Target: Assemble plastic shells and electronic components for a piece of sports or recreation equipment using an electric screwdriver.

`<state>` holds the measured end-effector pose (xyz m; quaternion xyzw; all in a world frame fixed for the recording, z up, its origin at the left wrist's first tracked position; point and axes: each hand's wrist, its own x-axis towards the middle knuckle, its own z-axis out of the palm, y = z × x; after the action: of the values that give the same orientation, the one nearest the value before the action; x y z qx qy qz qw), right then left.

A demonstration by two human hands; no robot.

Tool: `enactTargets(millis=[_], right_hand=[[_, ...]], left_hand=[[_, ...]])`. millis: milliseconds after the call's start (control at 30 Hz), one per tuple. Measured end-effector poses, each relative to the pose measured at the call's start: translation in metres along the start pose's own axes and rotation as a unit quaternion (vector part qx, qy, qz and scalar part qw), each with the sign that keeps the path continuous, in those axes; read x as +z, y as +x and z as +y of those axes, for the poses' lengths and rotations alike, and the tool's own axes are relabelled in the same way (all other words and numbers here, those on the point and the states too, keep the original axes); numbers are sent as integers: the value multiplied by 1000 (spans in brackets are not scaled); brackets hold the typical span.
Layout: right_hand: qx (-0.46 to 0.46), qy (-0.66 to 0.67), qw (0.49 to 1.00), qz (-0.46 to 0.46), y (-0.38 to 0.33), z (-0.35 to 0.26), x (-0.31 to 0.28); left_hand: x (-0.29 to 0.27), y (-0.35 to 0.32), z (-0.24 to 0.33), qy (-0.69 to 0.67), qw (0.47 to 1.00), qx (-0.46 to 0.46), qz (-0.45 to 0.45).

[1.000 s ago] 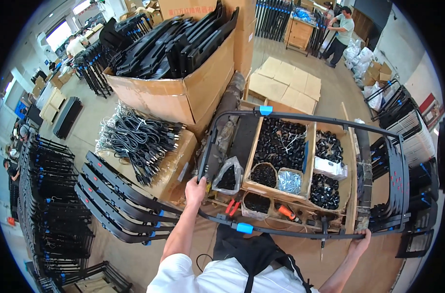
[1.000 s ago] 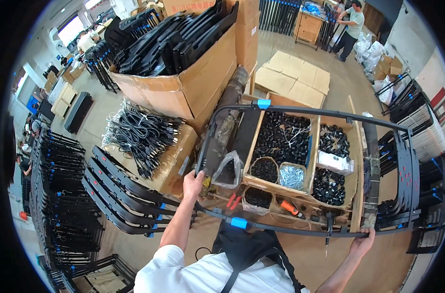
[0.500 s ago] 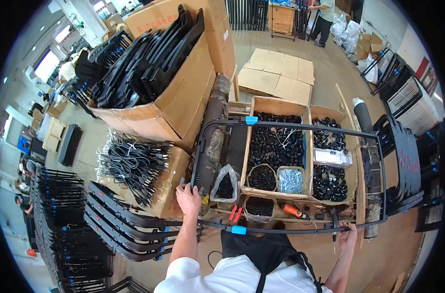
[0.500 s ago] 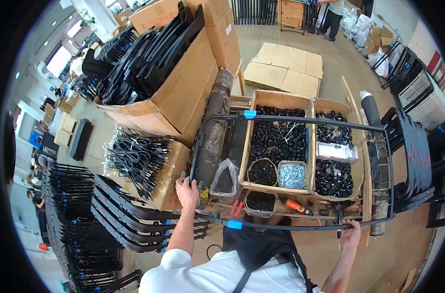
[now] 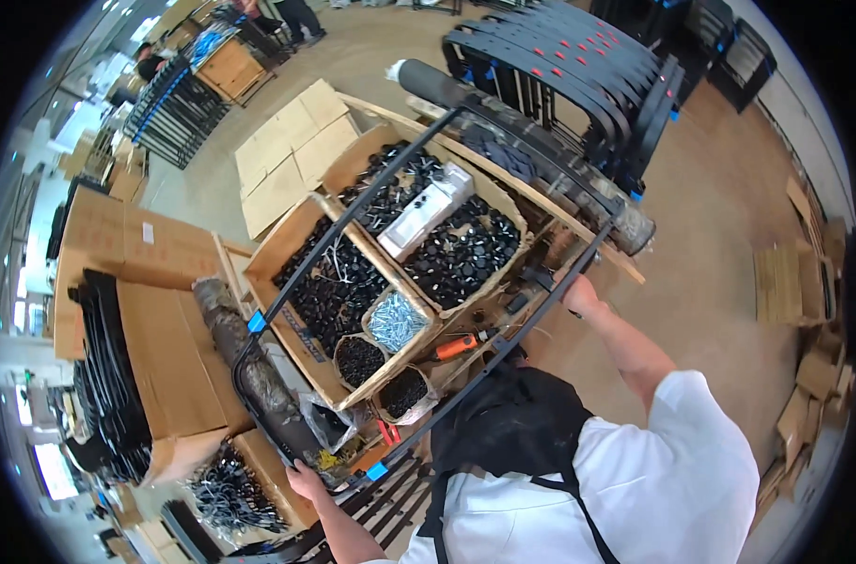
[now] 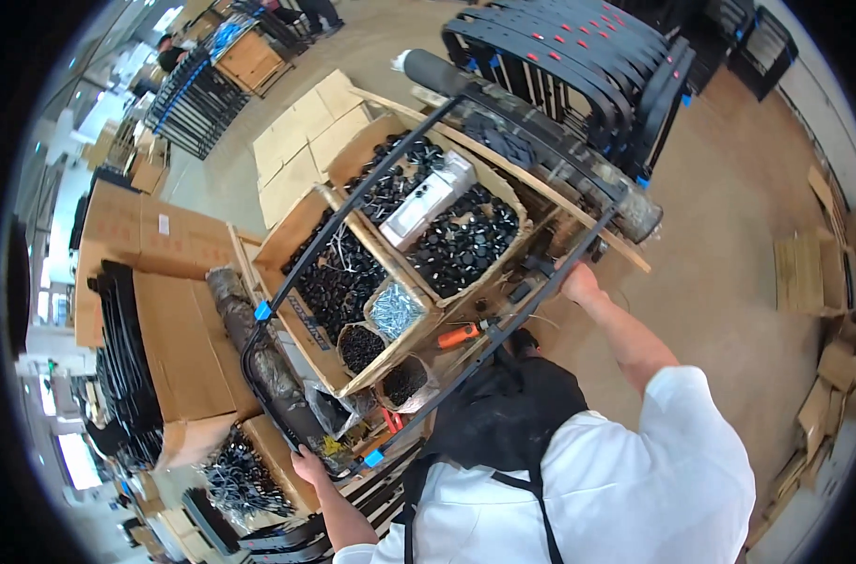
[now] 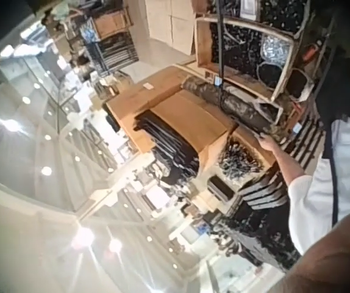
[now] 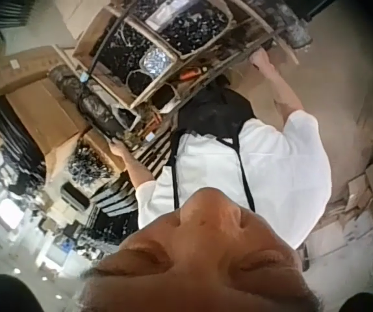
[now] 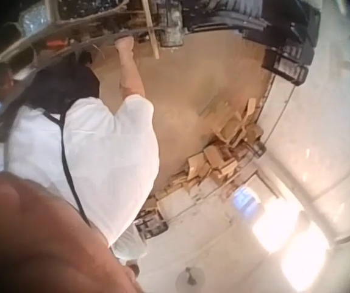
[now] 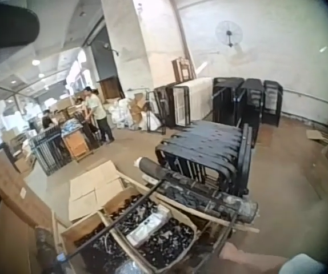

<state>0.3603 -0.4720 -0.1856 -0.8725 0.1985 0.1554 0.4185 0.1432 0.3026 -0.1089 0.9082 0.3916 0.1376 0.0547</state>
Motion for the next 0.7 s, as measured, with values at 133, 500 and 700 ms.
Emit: enactTargets(millis=[133,500,700], right_hand=[[-99,-258,956,98,30,-10,35],[-142,-347,927,8,45,-17,17],[-88,-280,956,1,-68,-14,-84]], left_hand=[[-15,-2,20,32,999,-31,-24],[-18,-62,298,-430,889,76,-140],[5,-125,501,-512,757,162,-372]])
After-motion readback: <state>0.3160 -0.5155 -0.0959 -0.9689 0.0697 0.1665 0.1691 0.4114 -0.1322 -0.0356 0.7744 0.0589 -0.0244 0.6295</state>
